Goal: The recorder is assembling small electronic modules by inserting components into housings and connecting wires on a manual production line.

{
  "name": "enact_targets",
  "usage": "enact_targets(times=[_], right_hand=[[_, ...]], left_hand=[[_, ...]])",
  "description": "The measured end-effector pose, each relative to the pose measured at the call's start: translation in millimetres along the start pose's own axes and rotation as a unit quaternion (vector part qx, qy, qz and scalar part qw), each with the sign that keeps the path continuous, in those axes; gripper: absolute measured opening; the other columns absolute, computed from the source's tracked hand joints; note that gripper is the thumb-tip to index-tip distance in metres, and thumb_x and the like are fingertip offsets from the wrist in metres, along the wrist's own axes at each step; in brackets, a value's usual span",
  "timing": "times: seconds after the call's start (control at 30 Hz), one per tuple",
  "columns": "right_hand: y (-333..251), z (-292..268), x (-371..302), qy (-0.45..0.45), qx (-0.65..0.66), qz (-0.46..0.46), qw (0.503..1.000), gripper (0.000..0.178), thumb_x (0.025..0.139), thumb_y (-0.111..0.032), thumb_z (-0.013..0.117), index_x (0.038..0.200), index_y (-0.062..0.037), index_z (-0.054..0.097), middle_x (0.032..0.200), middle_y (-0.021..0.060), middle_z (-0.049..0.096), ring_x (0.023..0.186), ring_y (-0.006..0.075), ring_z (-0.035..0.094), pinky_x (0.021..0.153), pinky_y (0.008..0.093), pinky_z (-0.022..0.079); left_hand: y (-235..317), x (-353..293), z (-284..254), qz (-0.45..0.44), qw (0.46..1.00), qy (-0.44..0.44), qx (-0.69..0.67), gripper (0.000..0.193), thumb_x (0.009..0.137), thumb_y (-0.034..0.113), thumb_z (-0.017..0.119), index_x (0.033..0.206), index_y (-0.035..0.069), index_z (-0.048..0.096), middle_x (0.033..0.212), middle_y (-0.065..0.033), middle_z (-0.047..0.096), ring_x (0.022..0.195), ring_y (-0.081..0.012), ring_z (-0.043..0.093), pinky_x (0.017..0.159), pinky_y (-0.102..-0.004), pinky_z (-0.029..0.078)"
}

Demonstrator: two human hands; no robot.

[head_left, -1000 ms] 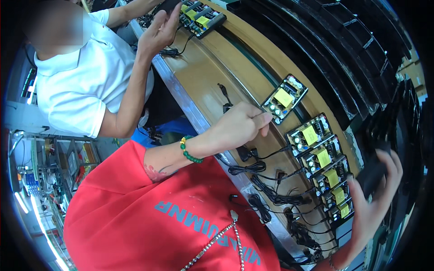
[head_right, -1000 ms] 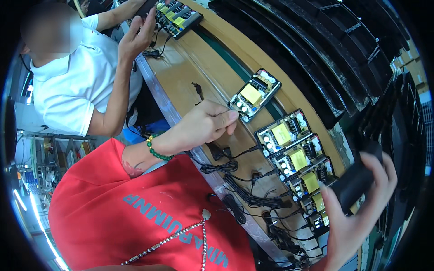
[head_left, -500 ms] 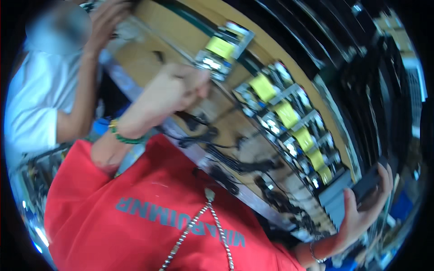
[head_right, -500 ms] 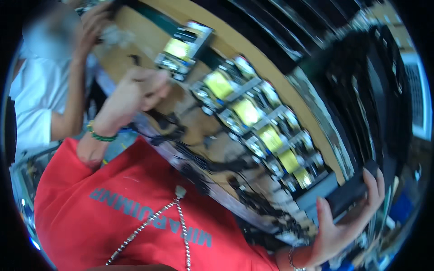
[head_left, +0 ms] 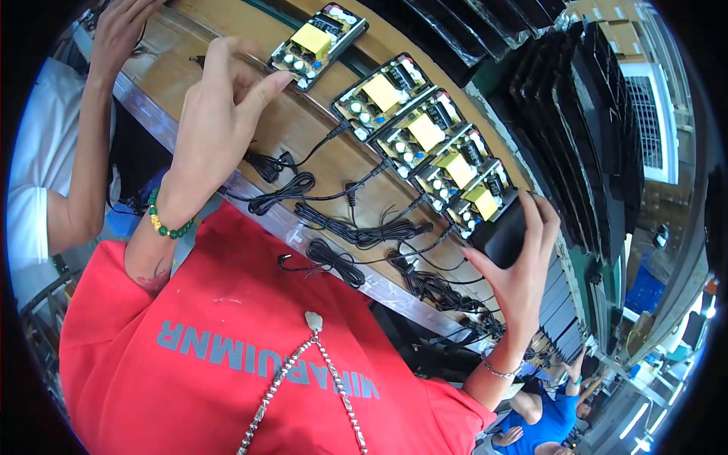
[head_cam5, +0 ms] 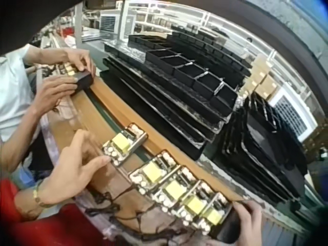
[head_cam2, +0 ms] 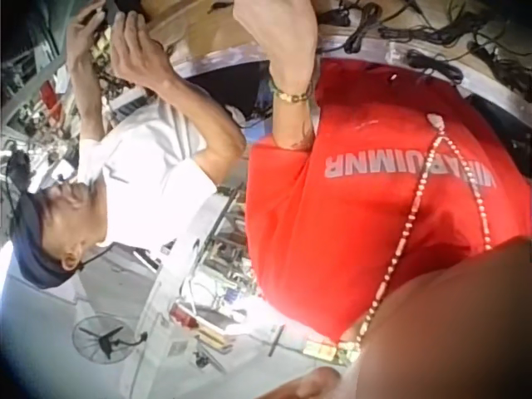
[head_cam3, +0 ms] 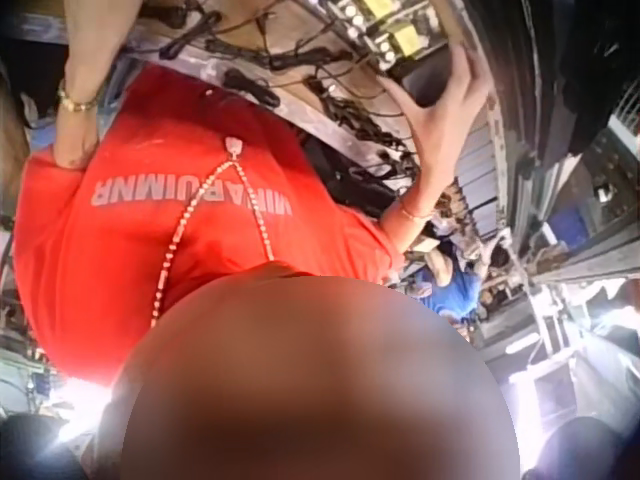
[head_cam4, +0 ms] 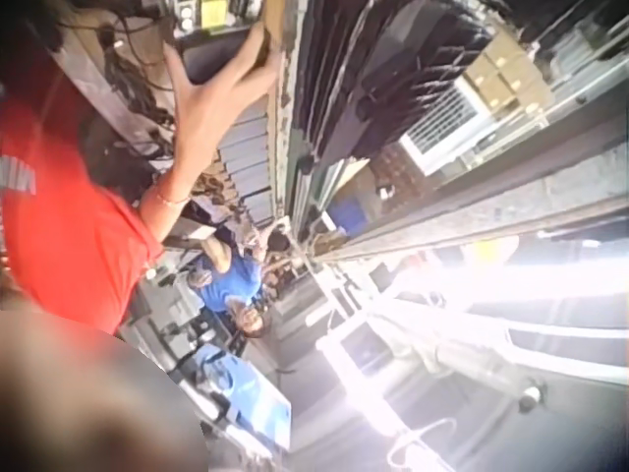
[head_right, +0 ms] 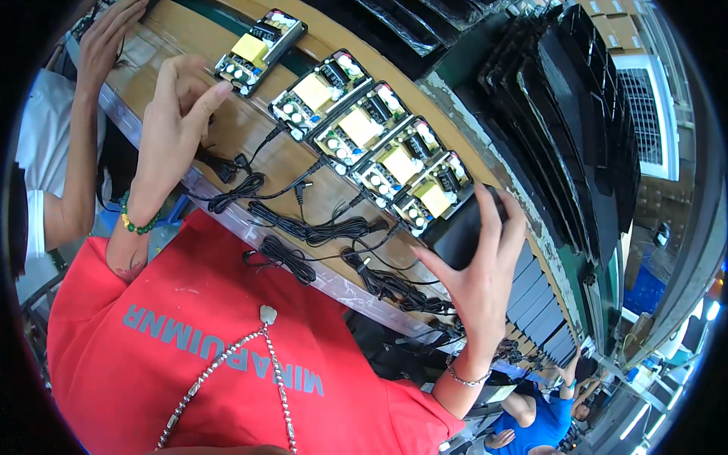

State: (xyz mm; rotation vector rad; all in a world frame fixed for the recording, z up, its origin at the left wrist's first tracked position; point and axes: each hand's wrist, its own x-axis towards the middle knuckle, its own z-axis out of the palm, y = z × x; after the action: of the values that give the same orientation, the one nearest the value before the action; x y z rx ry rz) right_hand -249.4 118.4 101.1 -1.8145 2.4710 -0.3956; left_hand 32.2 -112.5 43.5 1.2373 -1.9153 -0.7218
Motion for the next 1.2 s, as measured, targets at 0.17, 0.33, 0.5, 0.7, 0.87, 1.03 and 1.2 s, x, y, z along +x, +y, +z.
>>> enact_targets(times=[0.17, 0.33, 0.5, 0.7, 0.87, 1.03, 1.2], right_hand=[[-1, -4, 0, -0.021, -0.069, -0.038, 0.997, 0.106, 0.061, -0.028, 0.096, 0.150, -0.0082, 0.044, 0.145, 0.0229, 0.045, 0.130, 0.0427, 0.049, 0.107, 0.0497, 0.044], [7, -31, 10, -0.074, 0.023, -0.005, 0.997, 0.110, 0.060, -0.027, 0.095, 0.153, -0.0036, 0.041, 0.141, 0.0234, 0.052, 0.126, 0.0427, 0.054, 0.103, 0.0461, 0.047], [-5, -42, 30, -0.163, -0.023, 0.011, 0.986, 0.111, 0.060, -0.024, 0.094, 0.153, 0.0017, 0.038, 0.137, 0.0242, 0.055, 0.123, 0.0433, 0.057, 0.100, 0.0446, 0.049], [-5, -44, 31, -0.174, -0.040, -0.004, 0.984, 0.115, 0.059, -0.022, 0.094, 0.156, -0.0022, 0.035, 0.140, 0.0238, 0.053, 0.125, 0.0434, 0.056, 0.103, 0.0403, 0.046], [0, -39, 28, -0.109, -0.094, -0.038, 0.989, 0.088, 0.072, -0.023, 0.090, 0.146, 0.0010, 0.049, 0.136, 0.0242, 0.056, 0.115, 0.0442, 0.061, 0.095, 0.0460, 0.050], [32, -48, 78, 0.332, -0.043, 0.213, 0.918, 0.042, 0.086, -0.028, 0.083, 0.120, -0.0076, 0.070, 0.124, 0.0189, 0.055, 0.099, 0.0351, 0.062, 0.091, 0.0430, 0.051], [59, -31, 96, 0.355, -0.169, 0.239, 0.888, 0.035, 0.089, -0.028, 0.080, 0.114, -0.0061, 0.069, 0.120, 0.0163, 0.056, 0.101, 0.0289, 0.062, 0.092, 0.0417, 0.051]], left_hand=[[10, 4, -6, -0.064, 0.989, -0.128, -0.047, 0.043, 0.101, 0.022, 0.064, 0.136, -0.003, 0.056, 0.074, -0.0004, 0.060, 0.063, -0.0062, 0.052, 0.055, -0.0234, 0.043], [18, 5, -3, -0.062, 0.975, -0.196, -0.079, 0.051, 0.102, 0.018, 0.062, 0.147, -0.001, 0.051, 0.075, -0.0007, 0.061, 0.063, -0.0056, 0.052, 0.057, -0.0218, 0.043], [19, 8, -2, -0.079, 0.969, -0.211, -0.097, 0.049, 0.102, 0.015, 0.061, 0.147, -0.001, 0.052, 0.075, 0.0001, 0.061, 0.065, -0.0050, 0.052, 0.060, -0.0210, 0.043], [16, 8, -3, -0.066, 0.968, -0.202, -0.133, 0.047, 0.100, 0.013, 0.062, 0.144, -0.001, 0.055, 0.071, -0.0018, 0.061, 0.061, -0.0064, 0.053, 0.057, -0.0237, 0.045], [15, 9, -3, -0.062, 0.964, -0.213, -0.148, 0.048, 0.099, 0.012, 0.063, 0.146, 0.001, 0.054, 0.067, -0.0021, 0.061, 0.057, -0.0067, 0.054, 0.054, -0.0253, 0.046], [16, 10, -7, -0.053, 0.960, -0.250, -0.112, 0.049, 0.098, 0.009, 0.065, 0.145, 0.001, 0.055, 0.075, -0.0047, 0.063, 0.062, -0.0090, 0.057, 0.058, -0.0257, 0.047], [11, -5, -7, 0.132, 0.987, -0.074, -0.058, 0.044, 0.094, 0.004, 0.068, 0.137, -0.001, 0.059, 0.089, -0.0090, 0.064, 0.070, -0.0143, 0.061, 0.064, -0.0282, 0.050]])
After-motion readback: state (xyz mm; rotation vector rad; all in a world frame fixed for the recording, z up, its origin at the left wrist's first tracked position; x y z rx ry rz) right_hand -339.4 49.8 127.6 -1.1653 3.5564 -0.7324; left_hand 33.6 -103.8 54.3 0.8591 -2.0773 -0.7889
